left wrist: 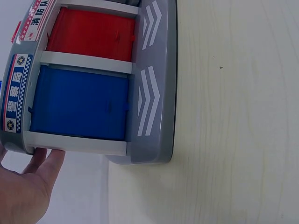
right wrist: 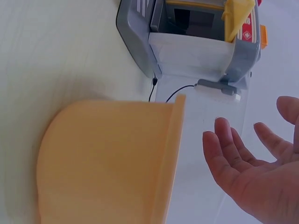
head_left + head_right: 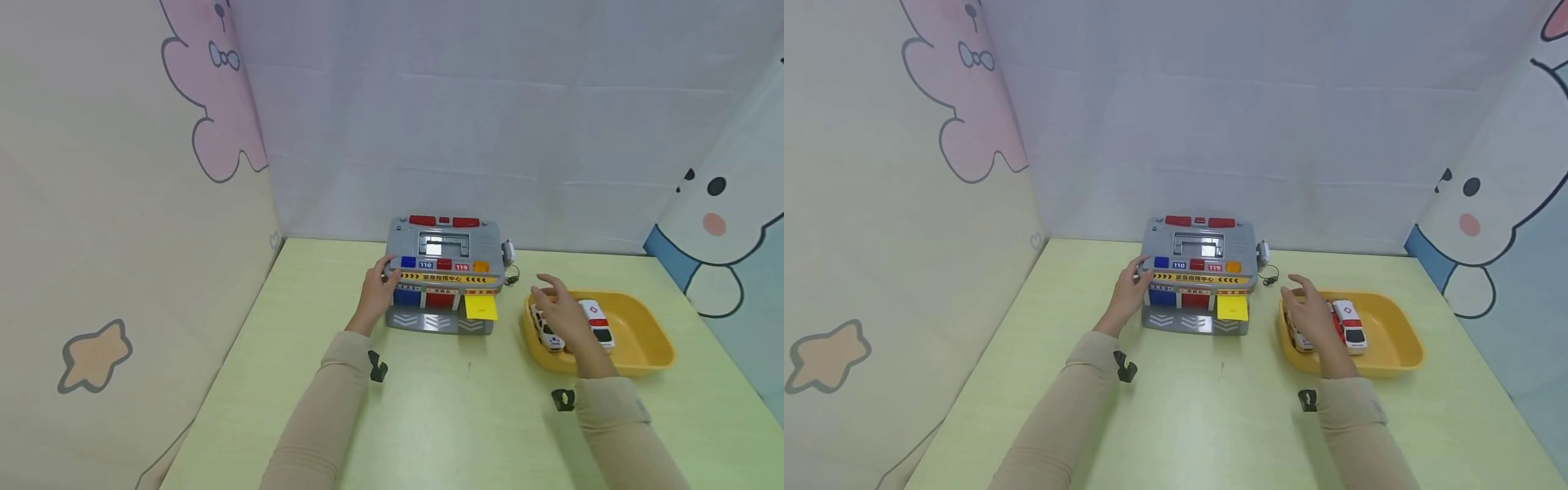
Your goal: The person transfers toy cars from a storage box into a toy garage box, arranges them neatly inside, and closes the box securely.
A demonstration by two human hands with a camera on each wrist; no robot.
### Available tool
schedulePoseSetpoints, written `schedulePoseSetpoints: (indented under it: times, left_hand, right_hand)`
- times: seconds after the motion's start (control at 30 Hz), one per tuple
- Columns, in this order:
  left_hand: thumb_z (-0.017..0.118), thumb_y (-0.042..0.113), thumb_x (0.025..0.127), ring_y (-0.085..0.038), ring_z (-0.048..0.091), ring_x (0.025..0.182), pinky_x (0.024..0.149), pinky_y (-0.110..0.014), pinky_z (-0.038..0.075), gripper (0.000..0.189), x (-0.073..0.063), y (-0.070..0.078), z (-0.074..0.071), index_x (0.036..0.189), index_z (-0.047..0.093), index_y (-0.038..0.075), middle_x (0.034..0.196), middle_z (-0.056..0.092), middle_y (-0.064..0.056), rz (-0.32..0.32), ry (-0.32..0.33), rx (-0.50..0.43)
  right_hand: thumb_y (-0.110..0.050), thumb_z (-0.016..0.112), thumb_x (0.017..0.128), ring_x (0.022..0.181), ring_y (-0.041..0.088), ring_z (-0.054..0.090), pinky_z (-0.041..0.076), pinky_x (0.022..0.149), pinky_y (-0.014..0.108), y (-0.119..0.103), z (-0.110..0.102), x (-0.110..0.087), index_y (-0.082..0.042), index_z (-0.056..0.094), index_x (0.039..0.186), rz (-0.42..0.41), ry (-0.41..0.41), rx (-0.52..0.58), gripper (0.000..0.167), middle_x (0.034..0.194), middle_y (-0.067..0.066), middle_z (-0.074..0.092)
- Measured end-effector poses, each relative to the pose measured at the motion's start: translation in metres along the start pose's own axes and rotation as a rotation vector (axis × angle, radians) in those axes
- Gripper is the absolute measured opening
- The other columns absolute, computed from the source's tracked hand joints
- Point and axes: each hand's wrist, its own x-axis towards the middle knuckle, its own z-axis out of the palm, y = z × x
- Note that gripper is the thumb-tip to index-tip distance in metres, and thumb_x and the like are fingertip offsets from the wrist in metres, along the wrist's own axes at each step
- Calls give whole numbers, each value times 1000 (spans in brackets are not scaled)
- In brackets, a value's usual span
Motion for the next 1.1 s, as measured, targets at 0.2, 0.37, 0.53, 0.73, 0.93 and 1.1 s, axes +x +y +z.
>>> schedulePoseSetpoints:
  times: [0.2, 0.37, 0.53, 0.73, 0.93, 1.1]
  left_hand:
    - [50, 33, 102, -35, 50, 120, 98, -47, 45, 47, 0, 1, -1, 146, 43, 18, 132, 45, -20, -2, -2, -6]
    - [49, 34, 103, -35, 50, 120, 98, -47, 45, 47, 0, 0, -1, 146, 43, 18, 132, 45, -20, 4, -5, -2]
    - [50, 33, 102, -36, 50, 121, 98, -47, 45, 46, 0, 0, -1, 146, 43, 17, 132, 45, -21, 10, -3, -4]
    - [50, 32, 103, -35, 50, 119, 97, -47, 45, 46, 1, -1, 0, 146, 44, 17, 133, 45, -20, 16, -6, -3]
    - [50, 32, 103, -35, 50, 118, 97, -47, 46, 46, 1, -2, 0, 145, 44, 17, 131, 45, -20, 14, -2, -1]
    - [50, 33, 103, -34, 50, 118, 97, -46, 46, 46, 1, -2, 0, 146, 44, 19, 131, 46, -19, 8, 0, 4]
  right_hand:
    - [-45, 34, 105, 120, 50, 46, 37, 97, 64, 8, -10, -5, -3, 18, 154, -5, 23, -2, 66, 143, 34, 36]
    - [-40, 36, 106, 114, 49, 51, 40, 94, 60, 17, -16, -9, 1, 19, 152, -22, 53, 0, 64, 138, 36, 39]
    - [-45, 34, 105, 116, 51, 48, 44, 87, 57, 26, -22, -11, 1, 19, 152, -17, 63, -15, 67, 138, 37, 39]
    - [-47, 33, 104, 120, 55, 40, 38, 93, 67, 38, -31, -12, 1, 19, 151, 34, 59, -68, 69, 140, 38, 35]
    - [-47, 31, 104, 118, 56, 40, 39, 93, 66, 52, -40, -13, 3, 18, 151, 104, 72, -82, 70, 139, 40, 32]
    - [-44, 31, 105, 116, 55, 43, 41, 91, 64, 62, -45, -17, 6, 19, 149, 107, 97, -71, 68, 137, 42, 32]
